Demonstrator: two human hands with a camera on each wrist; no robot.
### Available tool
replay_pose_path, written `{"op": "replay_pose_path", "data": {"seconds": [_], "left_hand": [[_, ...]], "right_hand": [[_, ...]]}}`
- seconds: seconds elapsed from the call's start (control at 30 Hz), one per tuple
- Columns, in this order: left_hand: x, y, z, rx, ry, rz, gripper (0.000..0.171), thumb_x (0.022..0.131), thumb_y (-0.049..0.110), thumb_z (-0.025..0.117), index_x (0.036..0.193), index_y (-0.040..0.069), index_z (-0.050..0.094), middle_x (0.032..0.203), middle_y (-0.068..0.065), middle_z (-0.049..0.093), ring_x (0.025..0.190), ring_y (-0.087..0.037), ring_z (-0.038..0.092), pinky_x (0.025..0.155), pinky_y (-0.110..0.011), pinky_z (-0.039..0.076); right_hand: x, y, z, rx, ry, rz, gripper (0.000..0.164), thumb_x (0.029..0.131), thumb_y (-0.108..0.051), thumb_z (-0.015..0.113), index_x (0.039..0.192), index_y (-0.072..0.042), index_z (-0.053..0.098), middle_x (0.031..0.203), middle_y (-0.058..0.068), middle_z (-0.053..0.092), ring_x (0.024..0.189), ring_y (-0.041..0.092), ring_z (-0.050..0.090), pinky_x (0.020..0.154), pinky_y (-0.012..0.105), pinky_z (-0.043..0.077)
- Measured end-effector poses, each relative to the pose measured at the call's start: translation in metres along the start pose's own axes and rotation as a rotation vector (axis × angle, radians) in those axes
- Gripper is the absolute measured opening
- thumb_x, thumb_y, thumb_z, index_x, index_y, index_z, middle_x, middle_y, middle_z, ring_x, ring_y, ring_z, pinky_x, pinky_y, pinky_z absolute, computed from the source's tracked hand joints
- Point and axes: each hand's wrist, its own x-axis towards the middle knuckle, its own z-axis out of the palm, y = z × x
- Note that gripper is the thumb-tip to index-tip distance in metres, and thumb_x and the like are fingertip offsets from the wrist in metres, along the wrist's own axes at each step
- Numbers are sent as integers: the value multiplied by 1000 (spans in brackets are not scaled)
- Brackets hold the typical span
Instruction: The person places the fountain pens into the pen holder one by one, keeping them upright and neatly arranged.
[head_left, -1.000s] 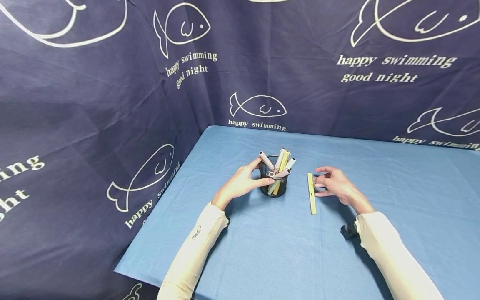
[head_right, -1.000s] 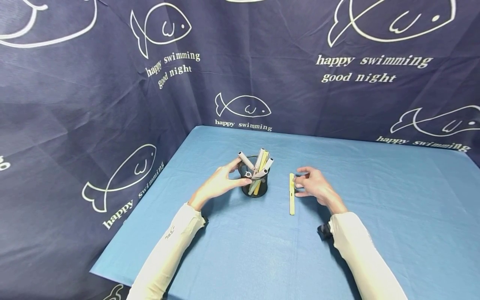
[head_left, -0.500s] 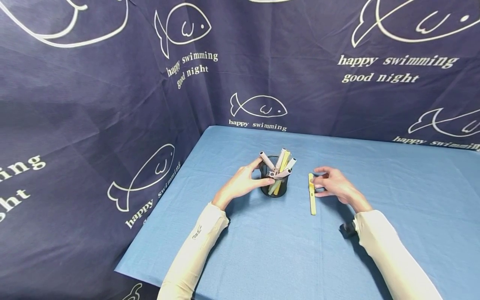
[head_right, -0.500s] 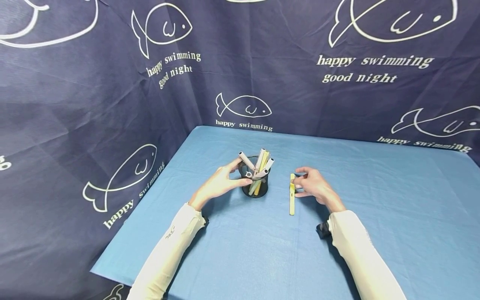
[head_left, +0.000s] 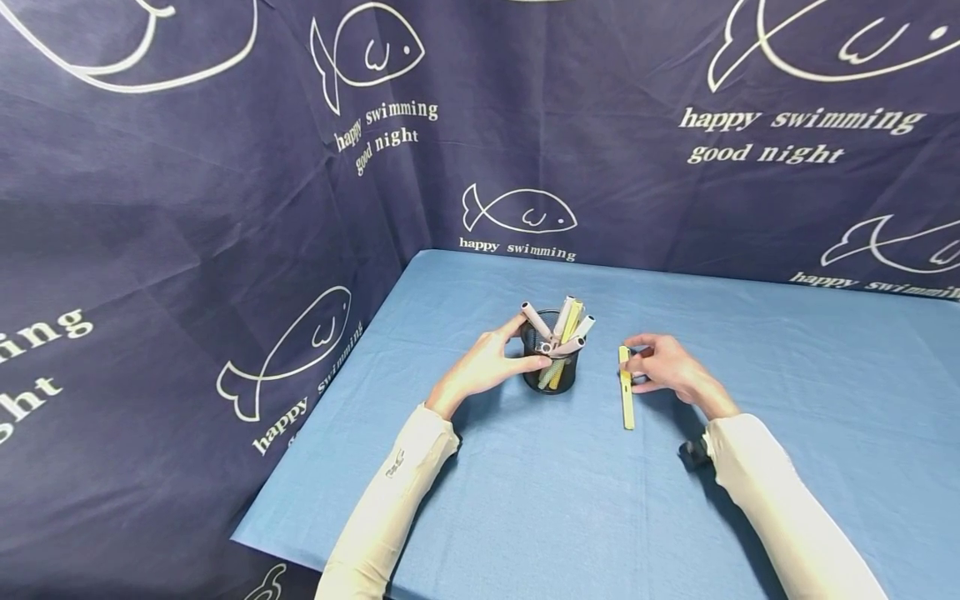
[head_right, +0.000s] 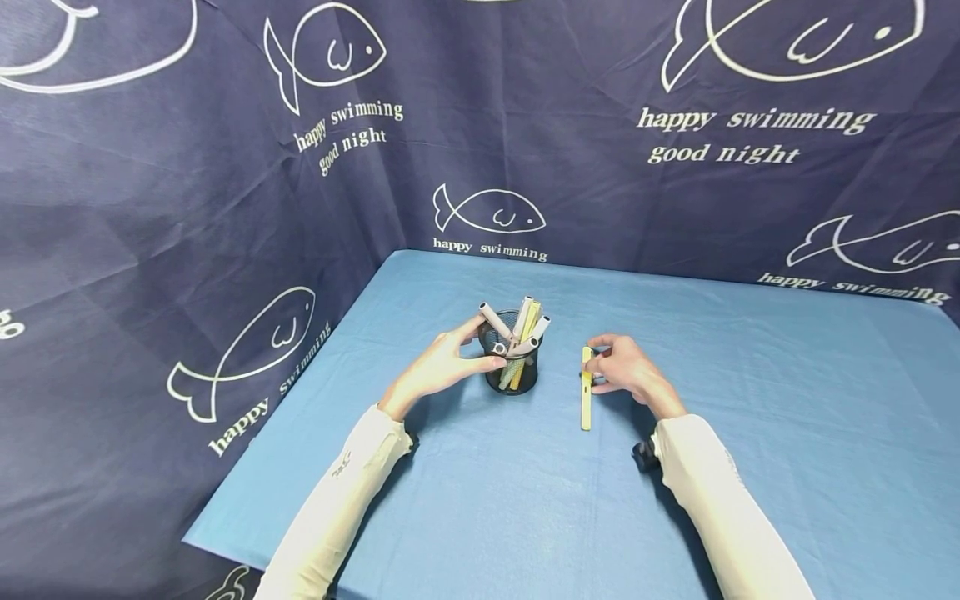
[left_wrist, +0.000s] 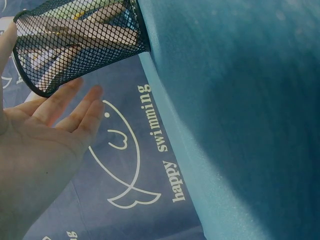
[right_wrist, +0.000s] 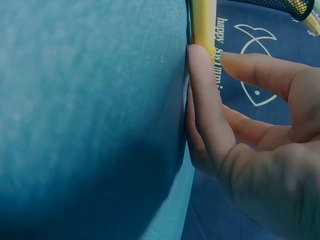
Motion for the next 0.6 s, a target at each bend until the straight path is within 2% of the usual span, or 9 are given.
{"op": "replay_pose_path", "data": {"seconds": [0.37, 0.6], "left_hand": [[0, 0, 0, 6, -4, 9, 90, 92, 48, 77, 163, 14, 34, 152, -14, 52, 139, -25, 50, 113, -43, 40], [0, 0, 0, 9, -5, 5, 89, 92, 49, 76, 163, 16, 34, 152, -14, 52, 139, -25, 49, 113, -44, 40]], "right_hand": [[3, 0, 1, -33, -3, 6, 61, 98, 5, 60, 149, 19, 31, 106, 21, 59, 98, 26, 71, 82, 39, 61], [4, -2, 3, -70, -3, 1, 64, 97, 5, 63, 149, 22, 29, 103, 19, 58, 90, 22, 71, 79, 37, 61]]}}
